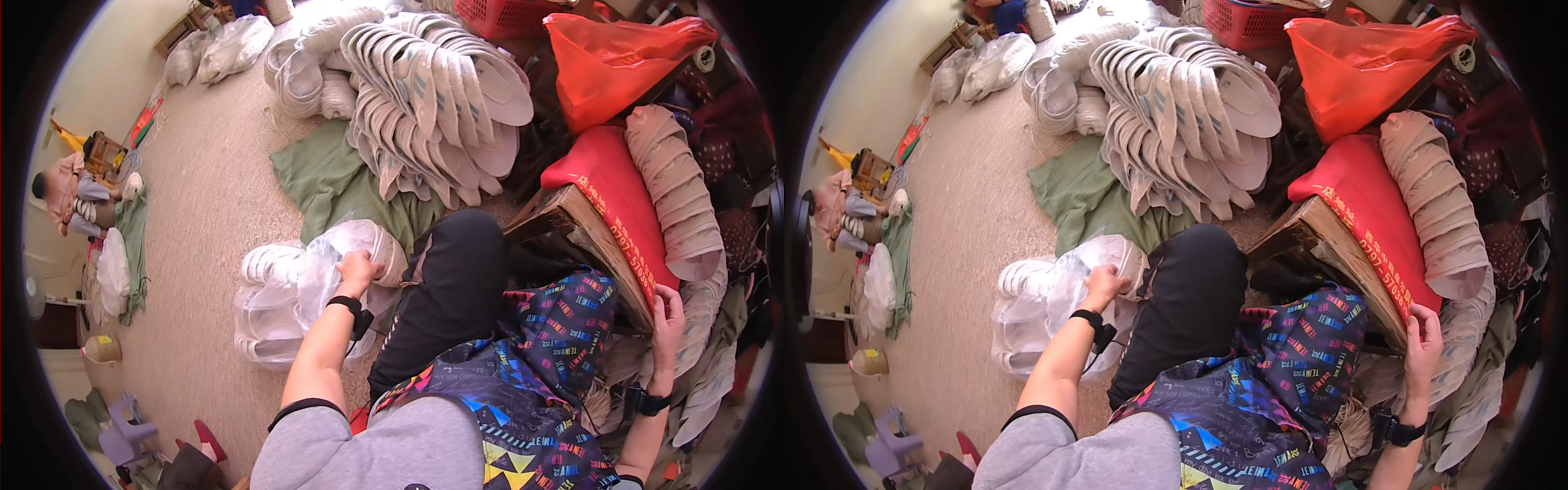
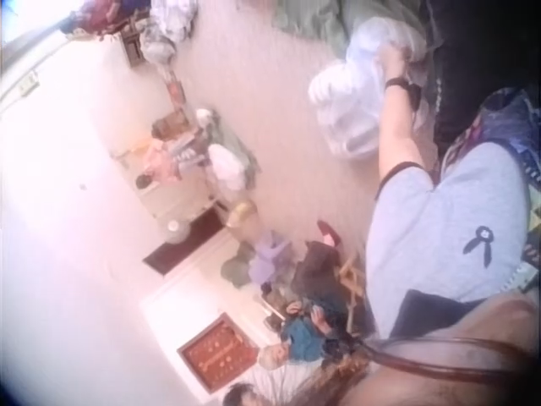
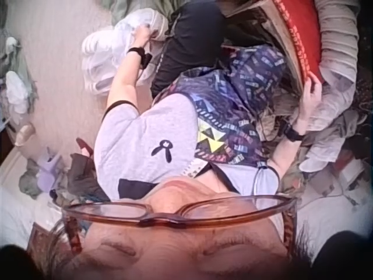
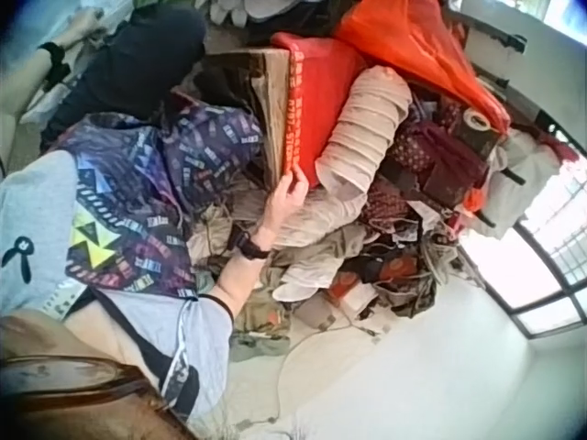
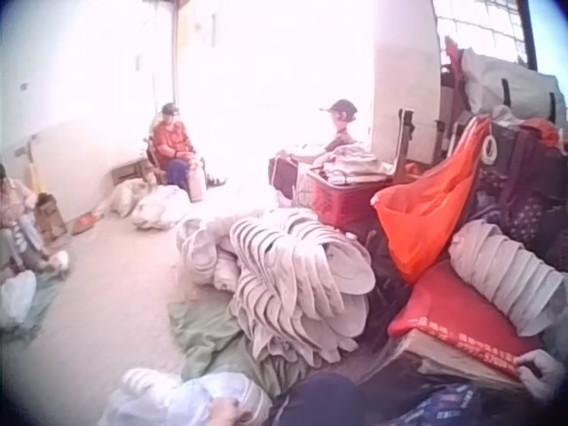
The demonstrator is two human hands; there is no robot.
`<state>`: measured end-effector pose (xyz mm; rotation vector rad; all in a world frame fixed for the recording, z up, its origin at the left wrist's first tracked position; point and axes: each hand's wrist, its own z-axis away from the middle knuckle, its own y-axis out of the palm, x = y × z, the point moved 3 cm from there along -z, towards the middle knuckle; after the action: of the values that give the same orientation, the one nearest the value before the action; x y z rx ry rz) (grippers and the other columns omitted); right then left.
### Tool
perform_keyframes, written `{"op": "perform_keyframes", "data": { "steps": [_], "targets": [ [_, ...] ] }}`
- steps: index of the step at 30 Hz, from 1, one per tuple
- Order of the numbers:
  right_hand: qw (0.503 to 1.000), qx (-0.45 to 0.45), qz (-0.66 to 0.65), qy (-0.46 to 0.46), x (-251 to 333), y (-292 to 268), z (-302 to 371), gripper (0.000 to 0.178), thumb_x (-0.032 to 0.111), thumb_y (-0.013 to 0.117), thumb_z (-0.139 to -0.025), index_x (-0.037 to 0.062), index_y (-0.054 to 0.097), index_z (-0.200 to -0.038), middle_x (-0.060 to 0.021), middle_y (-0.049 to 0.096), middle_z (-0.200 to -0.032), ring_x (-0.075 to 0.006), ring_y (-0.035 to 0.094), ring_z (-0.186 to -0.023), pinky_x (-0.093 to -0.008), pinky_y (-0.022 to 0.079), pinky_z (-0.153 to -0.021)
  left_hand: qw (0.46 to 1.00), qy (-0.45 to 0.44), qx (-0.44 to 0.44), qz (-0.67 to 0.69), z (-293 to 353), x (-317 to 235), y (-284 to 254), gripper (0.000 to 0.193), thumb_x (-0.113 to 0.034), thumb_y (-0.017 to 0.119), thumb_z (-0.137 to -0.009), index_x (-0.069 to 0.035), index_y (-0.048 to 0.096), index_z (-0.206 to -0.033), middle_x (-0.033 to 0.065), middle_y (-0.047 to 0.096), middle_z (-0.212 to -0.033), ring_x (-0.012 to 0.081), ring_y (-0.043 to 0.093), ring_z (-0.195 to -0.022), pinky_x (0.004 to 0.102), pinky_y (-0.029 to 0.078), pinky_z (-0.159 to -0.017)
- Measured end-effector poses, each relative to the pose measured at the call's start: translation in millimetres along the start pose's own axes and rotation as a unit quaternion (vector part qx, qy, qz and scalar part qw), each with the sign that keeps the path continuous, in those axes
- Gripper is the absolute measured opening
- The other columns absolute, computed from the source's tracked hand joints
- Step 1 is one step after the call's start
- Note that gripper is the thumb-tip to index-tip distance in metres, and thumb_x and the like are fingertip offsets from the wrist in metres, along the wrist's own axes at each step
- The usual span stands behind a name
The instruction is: The person laces a shoe by hand, pulling the laces through the eyelets and tightening them. They then pick up another shoe from a plastic bag and thread a lace through its eyelets.
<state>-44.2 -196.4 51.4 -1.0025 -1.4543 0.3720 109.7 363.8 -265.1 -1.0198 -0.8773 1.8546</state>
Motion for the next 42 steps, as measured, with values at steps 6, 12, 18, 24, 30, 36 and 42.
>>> {"op": "perform_keyframes", "data": {
  "steps": [6,12,18,24,30,36,42],
  "targets": [
    [0.999,-0.001,0.009,-0.048,39,6,4,0.01,0.001,0.056,-0.092,-0.0023,0.062,-0.099,-0.0071,0.06,-0.098,-0.0154,0.057,-0.094,-0.0258,0.043,-0.087,0.928,0.052,-0.082,0.361,9,-24,-85,0.035,-0.036,0.078,-0.074,-0.003,0.066,-0.078,0.0031,0.067,-0.071,0.0162,0.062,-0.063,0.0369,0.045,-0.069],
    [0.994,0.03,-0.021,-0.101,68,24,-3,0.011,-0.001,0.057,-0.09,-0.0025,0.062,-0.1,-0.009,0.061,-0.097,-0.0176,0.059,-0.09,-0.0271,0.045,-0.082,0.859,0.35,-0.349,-0.135,96,-90,-194,0.029,-0.027,0.077,-0.081,-0.002,0.064,-0.077,0.0041,0.067,-0.08,0.0089,0.061,-0.072,0.0278,0.044,-0.057],
    [0.987,0.045,-0.092,-0.12,80,40,-10,0.011,-0.001,0.06,-0.088,-0.0013,0.064,-0.098,-0.011,0.063,-0.094,-0.0197,0.061,-0.085,-0.0291,0.048,-0.078,0.802,0.173,-0.003,0.571,95,-85,-258,0.03,-0.024,0.066,-0.092,0.003,0.065,-0.105,0.0089,0.07,-0.097,0.0132,0.066,-0.083,0.0266,0.052,-0.078],
    [0.957,0.137,-0.223,-0.123,101,63,-13,0.038,0.006,0.07,-0.083,0.0006,0.058,-0.119,-0.0092,0.061,-0.114,-0.0199,0.06,-0.105,-0.0325,0.047,-0.092,0.619,0.244,0.194,0.721,146,-157,-274,0.036,-0.026,0.059,-0.096,0.004,0.06,-0.116,0.0128,0.067,-0.109,0.0195,0.066,-0.099,0.0339,0.052,-0.088],
    [0.878,0.228,-0.367,-0.204,133,74,-18,0.099,0.031,0.084,-0.074,0.0034,0.026,-0.149,-0.0116,0.037,-0.147,-0.0231,0.039,-0.135,-0.0375,0.034,-0.11,0.685,0.301,0.303,0.59,181,-242,-251,0.031,-0.022,0.062,-0.092,0.004,0.06,-0.108,0.0117,0.067,-0.101,0.0173,0.066,-0.086,0.0306,0.054,-0.078],
    [0.871,0.246,-0.403,-0.139,111,71,8,0.079,0.034,0.076,-0.084,0.0038,0.037,-0.146,-0.0094,0.045,-0.142,-0.0181,0.043,-0.129,-0.0331,0.035,-0.107,0.609,0.189,0.429,0.639,201,-280,-193,0.05,-0.038,0.049,-0.101,0.006,0.057,-0.121,0.0172,0.066,-0.115,0.0263,0.065,-0.103,0.038,0.051,-0.091],
    [0.745,0.143,-0.636,0.14,82,85,46,0.056,0.042,0.053,-0.1,0.0055,0.044,-0.141,-0.0033,0.056,-0.13,-0.0131,0.053,-0.117,-0.0297,0.041,-0.101,0.787,0.408,0.206,0.415,227,-299,-140,0.051,-0.041,0.036,-0.105,-0.001,0.054,-0.13,0.0113,0.064,-0.12,0.023,0.061,-0.108,0.0378,0.048,-0.096]
  ]
}}
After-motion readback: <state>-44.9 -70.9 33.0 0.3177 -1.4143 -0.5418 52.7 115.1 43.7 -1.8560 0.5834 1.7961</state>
